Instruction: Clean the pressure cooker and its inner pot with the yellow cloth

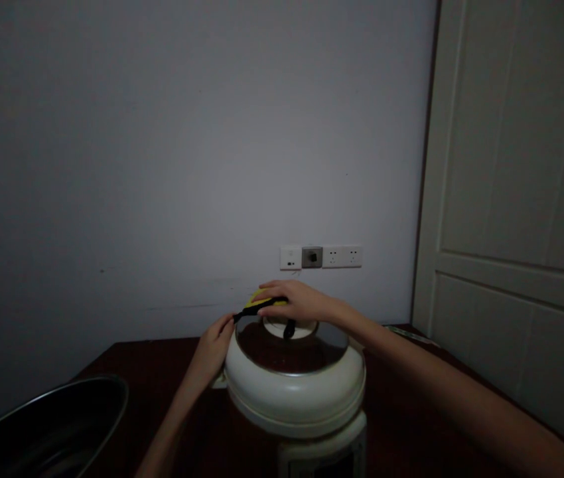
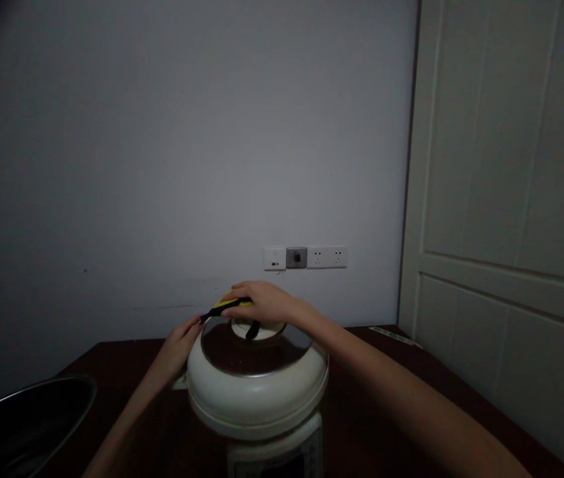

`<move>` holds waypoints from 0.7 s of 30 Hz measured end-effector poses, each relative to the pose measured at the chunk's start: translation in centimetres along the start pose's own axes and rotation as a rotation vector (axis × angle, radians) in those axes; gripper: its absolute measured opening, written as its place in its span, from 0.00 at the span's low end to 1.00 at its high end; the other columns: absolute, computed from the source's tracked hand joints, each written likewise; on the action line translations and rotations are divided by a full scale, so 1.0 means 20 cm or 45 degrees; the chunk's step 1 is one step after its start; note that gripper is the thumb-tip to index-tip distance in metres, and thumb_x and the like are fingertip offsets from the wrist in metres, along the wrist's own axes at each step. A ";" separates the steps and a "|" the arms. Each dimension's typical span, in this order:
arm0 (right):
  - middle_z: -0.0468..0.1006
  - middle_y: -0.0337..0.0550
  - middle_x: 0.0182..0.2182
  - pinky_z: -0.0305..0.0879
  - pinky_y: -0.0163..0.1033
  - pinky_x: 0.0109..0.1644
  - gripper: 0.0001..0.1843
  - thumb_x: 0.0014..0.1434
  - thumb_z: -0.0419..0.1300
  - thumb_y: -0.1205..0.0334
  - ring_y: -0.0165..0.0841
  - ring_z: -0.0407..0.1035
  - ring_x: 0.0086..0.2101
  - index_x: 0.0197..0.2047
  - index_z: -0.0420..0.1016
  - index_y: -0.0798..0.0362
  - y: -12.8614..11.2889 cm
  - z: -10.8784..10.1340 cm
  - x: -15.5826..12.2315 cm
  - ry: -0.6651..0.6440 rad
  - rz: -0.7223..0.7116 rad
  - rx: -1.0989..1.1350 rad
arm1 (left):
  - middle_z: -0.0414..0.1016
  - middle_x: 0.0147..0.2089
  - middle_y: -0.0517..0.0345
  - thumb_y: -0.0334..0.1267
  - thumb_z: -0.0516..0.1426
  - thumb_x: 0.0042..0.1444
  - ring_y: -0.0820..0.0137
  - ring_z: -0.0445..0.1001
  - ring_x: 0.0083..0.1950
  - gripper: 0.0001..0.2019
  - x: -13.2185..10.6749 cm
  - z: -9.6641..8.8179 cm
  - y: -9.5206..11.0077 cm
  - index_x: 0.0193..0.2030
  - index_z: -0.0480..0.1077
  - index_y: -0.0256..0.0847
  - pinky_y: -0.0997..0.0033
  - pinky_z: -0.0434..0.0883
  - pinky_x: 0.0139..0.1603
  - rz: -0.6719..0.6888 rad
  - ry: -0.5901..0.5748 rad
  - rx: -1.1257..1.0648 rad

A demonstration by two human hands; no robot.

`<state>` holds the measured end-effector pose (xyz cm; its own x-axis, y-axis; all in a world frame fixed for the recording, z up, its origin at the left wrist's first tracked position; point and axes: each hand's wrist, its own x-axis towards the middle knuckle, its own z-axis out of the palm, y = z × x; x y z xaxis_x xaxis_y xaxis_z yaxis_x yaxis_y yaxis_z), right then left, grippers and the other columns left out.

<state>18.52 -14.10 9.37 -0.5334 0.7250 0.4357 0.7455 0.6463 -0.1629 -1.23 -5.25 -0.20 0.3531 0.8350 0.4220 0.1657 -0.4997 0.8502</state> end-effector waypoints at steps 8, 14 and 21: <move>0.60 0.49 0.63 0.52 0.51 0.65 0.20 0.63 0.55 0.64 0.36 0.55 0.62 0.57 0.69 0.48 0.02 0.01 -0.35 0.197 0.006 -0.161 | 0.77 0.51 0.48 0.48 0.52 0.52 0.58 0.72 0.54 0.21 0.00 0.00 -0.02 0.46 0.75 0.37 0.58 0.64 0.57 0.015 -0.007 -0.048; 0.63 0.48 0.62 0.52 0.50 0.65 0.21 0.61 0.56 0.66 0.36 0.58 0.60 0.57 0.70 0.48 -0.02 -0.03 -0.32 0.145 -0.012 -0.204 | 0.75 0.53 0.46 0.50 0.51 0.52 0.58 0.72 0.54 0.24 0.00 0.00 -0.01 0.47 0.75 0.35 0.58 0.64 0.58 0.008 -0.049 -0.039; 0.78 0.39 0.48 0.66 0.41 0.52 0.18 0.62 0.54 0.60 0.35 0.72 0.45 0.54 0.73 0.48 0.03 -0.09 -0.06 -0.063 0.121 0.241 | 0.75 0.54 0.45 0.51 0.52 0.51 0.57 0.71 0.56 0.25 0.01 0.00 -0.03 0.47 0.75 0.34 0.58 0.61 0.60 0.009 -0.011 -0.013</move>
<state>20.28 -15.00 10.41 -0.4868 0.7924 0.3675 0.7074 0.6045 -0.3663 -1.24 -4.76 -0.60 0.3621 0.8294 0.4255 0.1537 -0.5033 0.8503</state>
